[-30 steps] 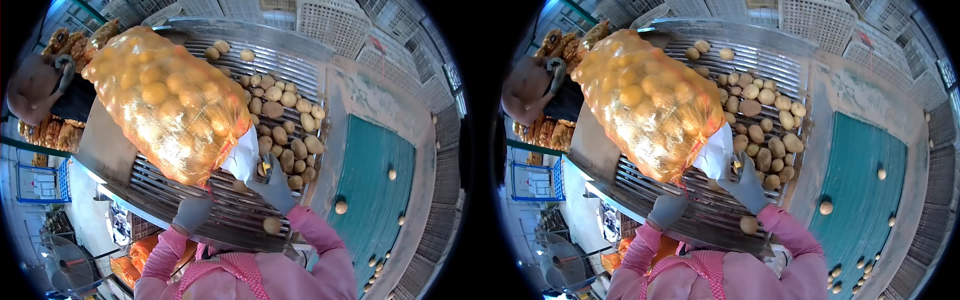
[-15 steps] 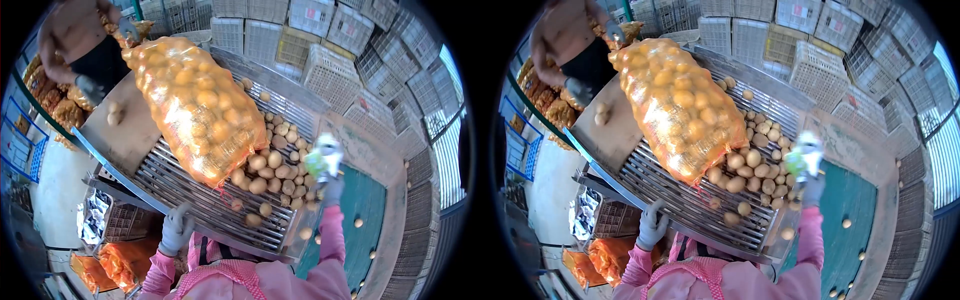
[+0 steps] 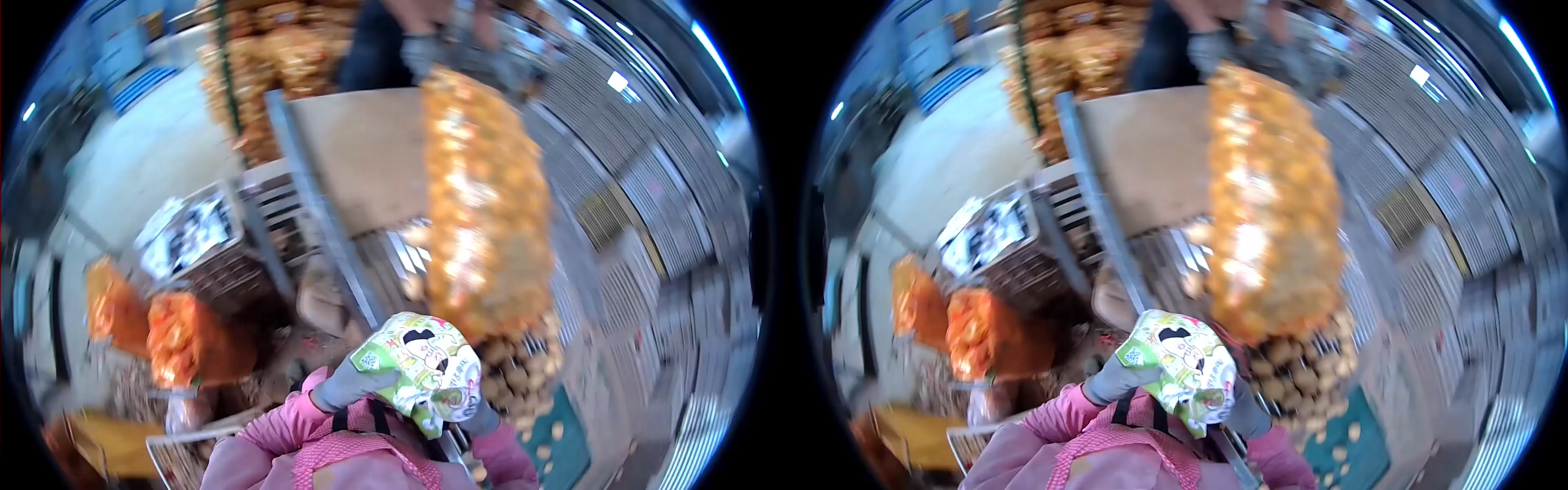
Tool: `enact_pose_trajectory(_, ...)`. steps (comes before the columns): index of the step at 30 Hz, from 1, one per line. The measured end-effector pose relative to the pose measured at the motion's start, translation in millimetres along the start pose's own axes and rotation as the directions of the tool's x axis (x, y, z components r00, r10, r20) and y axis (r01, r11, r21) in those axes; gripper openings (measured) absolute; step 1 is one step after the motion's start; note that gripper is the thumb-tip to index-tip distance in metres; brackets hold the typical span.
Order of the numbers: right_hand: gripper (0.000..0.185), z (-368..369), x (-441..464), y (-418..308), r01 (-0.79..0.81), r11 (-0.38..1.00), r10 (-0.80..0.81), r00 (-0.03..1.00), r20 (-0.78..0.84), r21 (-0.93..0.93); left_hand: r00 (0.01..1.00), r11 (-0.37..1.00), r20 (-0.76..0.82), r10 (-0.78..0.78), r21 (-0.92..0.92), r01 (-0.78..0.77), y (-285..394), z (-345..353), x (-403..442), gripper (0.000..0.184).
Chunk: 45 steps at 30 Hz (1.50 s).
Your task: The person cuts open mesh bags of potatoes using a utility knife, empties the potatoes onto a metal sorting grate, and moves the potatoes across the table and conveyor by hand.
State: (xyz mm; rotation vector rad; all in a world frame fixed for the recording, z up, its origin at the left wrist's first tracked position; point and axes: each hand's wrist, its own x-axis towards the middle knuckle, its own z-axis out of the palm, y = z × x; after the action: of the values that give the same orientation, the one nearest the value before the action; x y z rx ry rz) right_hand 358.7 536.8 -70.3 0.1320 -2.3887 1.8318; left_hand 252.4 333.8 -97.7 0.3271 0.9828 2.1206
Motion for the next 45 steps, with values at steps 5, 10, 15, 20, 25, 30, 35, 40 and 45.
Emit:
enact_pose_trajectory(5,0.042,39,64,14,-0.546,0.788,0.48,0.834,0.271,0.284,0.834,0.941,-0.436,0.338,0.145,-0.305,51,-86,-44,0.057)
enact_pose_trajectory(10,0.042,74,123,-10,-0.522,0.723,0.454,0.852,0.258,0.452,0.386,0.727,-0.624,0.679,0.498,-0.473,153,-193,-73,0.043)
enact_pose_trajectory(15,0.039,96,169,-14,-0.478,0.707,0.476,0.867,0.148,0.522,0.107,0.391,-0.451,0.886,0.851,0.35,197,-509,-133,0.02)
enact_pose_trajectory(20,0.037,117,200,-39,-0.561,0.678,0.645,0.764,-0.018,0.475,0.557,0.804,-0.829,-0.045,-0.361,-0.473,238,-592,-130,0.056)
enact_pose_trajectory(25,0.042,148,197,-35,-0.28,0.452,0.712,0.685,-0.153,0.847,0.071,0.054,-0.112,0.991,0.831,0.554,228,-494,-18,0.06)
enact_pose_trajectory(30,0.053,208,147,-21,-0.061,0.424,0.617,0.749,-0.239,0.904,0.618,0.183,0.034,0.786,0.941,-0.285,216,-305,90,0.063)
enact_pose_trajectory(35,0.051,227,102,-20,0.123,0.317,0.606,0.736,-0.3,0.94,0.436,0.026,0.774,0.459,0.479,-0.877,210,-201,147,0.063)
enact_pose_trajectory(40,0.042,184,43,-19,0.28,0.487,0.587,0.597,-0.547,0.828,0.224,0.087,0.96,0.169,0.212,-0.973,188,-56,167,0.06)
enact_pose_trajectory(45,0.043,127,-38,1,0.414,0.477,0.556,0.541,-0.631,0.775,0.018,0.074,0.979,-0.203,0.033,-0.997,84,99,190,0.047)
